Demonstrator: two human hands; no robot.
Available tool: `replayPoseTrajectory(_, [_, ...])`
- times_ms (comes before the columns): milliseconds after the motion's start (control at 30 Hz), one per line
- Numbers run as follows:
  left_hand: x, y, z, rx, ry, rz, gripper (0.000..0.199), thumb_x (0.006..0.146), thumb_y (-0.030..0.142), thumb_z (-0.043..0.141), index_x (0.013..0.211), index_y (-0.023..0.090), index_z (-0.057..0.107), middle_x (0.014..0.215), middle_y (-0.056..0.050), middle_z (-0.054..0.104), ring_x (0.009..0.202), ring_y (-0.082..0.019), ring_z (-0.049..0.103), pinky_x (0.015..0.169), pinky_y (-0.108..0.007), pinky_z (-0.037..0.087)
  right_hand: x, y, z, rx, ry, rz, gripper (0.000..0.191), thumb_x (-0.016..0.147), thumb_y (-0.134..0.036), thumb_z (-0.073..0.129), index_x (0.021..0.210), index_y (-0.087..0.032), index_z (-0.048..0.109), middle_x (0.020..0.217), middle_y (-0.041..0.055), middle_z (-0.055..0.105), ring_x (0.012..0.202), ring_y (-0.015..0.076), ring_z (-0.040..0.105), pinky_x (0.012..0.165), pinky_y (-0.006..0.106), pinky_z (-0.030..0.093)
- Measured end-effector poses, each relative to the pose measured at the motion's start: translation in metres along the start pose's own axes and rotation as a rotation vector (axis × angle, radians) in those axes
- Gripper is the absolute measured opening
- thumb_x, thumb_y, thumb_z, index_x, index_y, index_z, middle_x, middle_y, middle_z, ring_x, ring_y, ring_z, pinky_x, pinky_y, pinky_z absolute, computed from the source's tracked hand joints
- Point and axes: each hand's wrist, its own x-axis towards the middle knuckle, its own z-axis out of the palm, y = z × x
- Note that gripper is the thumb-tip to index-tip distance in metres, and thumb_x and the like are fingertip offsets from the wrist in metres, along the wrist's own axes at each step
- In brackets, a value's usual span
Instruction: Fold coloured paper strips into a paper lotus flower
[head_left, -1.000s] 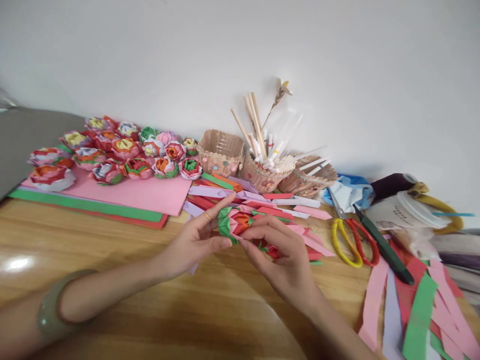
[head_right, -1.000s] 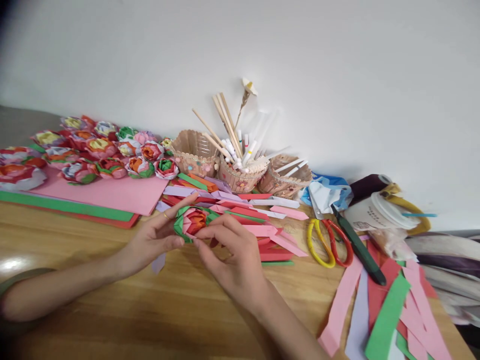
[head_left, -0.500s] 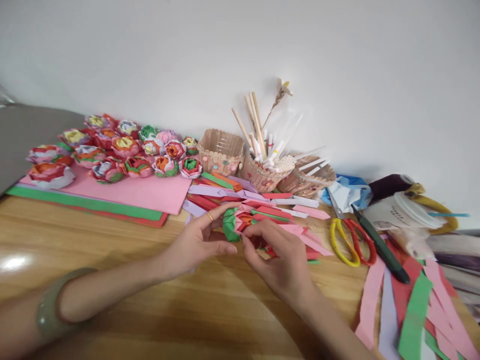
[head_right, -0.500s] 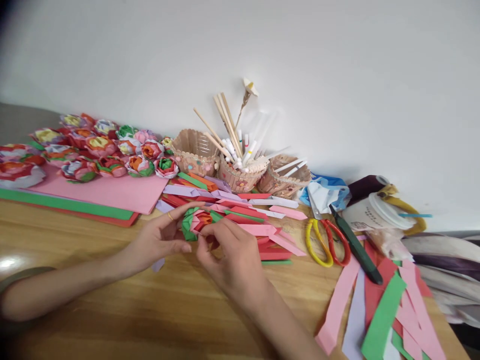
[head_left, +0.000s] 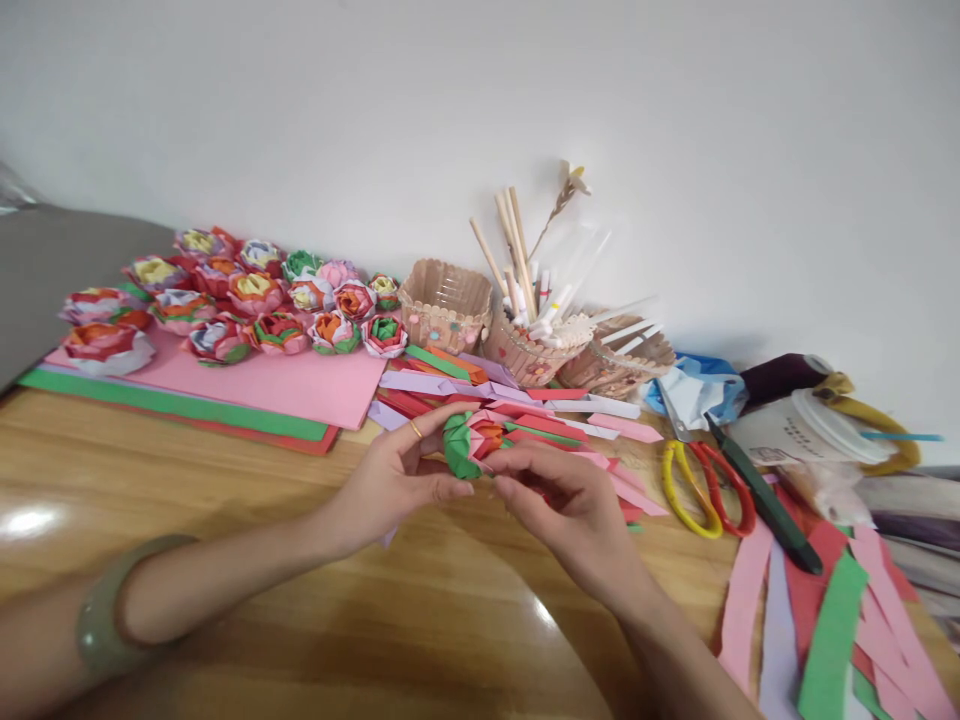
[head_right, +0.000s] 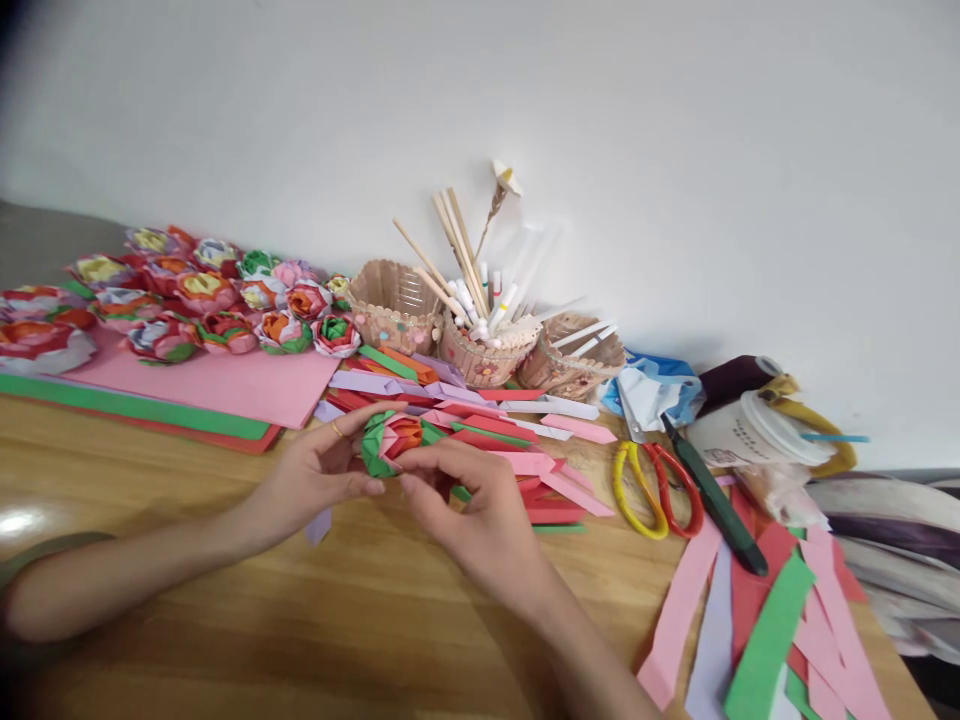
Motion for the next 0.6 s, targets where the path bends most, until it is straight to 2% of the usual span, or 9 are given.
replayPoseTrajectory(100, [0.0006,0.0006,-0.0013,-0.019,-0.043,-0.004,0.063,0.058,0.011,0.079,0.117,0.026,0.061,0.113,-0.005,0.066,0.093,-0.02,0.062,0.075,-0.028,0.052,0.0028,0.0014,-0.0062,0.16,-0.095,0.109,0.012,0.083,-0.02,0.057,0.083,-0.018,0.069,0.064,-0.0006,0.064,0.054,0.0096,0.054,0.048,0.02,0.042])
replayPoseTrajectory(233, [0.002,0.0009,-0.003,-0.015,-0.096,-0.011,0.061,0.06,0.01,0.077,0.116,0.027,0.061,0.115,-0.004,0.065,0.096,-0.02,0.061,0.076,-0.029,0.051,0.0025,0.0035,-0.0069,0.223,-0.113,0.143,0.012,0.084,-0.023,0.059,0.08,-0.018,0.069,0.064,-0.0013,0.063,0.052,0.0082,0.051,0.047,0.019,0.04])
replayPoseTrajectory(467, [0.0017,0.0027,-0.0026,0.003,-0.127,-0.006,0.06,0.061,0.01,0.077,0.116,0.026,0.061,0.114,-0.005,0.065,0.096,-0.021,0.06,0.076,-0.029,0.051,0.002,0.0004,-0.0085,0.129,-0.136,0.129,0.014,0.084,-0.023,0.057,0.077,-0.017,0.068,0.063,-0.0017,0.06,0.052,0.0082,0.048,0.047,0.019,0.037])
replayPoseTrajectory(600, [0.001,0.0039,-0.0012,0.014,-0.134,-0.008,0.058,0.061,0.01,0.077,0.115,0.026,0.062,0.112,-0.004,0.066,0.094,-0.02,0.061,0.075,-0.028,0.052,0.0017,-0.0019,-0.0063,0.005,-0.101,0.086,0.019,0.084,-0.019,0.054,0.068,-0.016,0.063,0.059,-0.0019,0.057,0.053,0.0088,0.048,0.048,0.02,0.038])
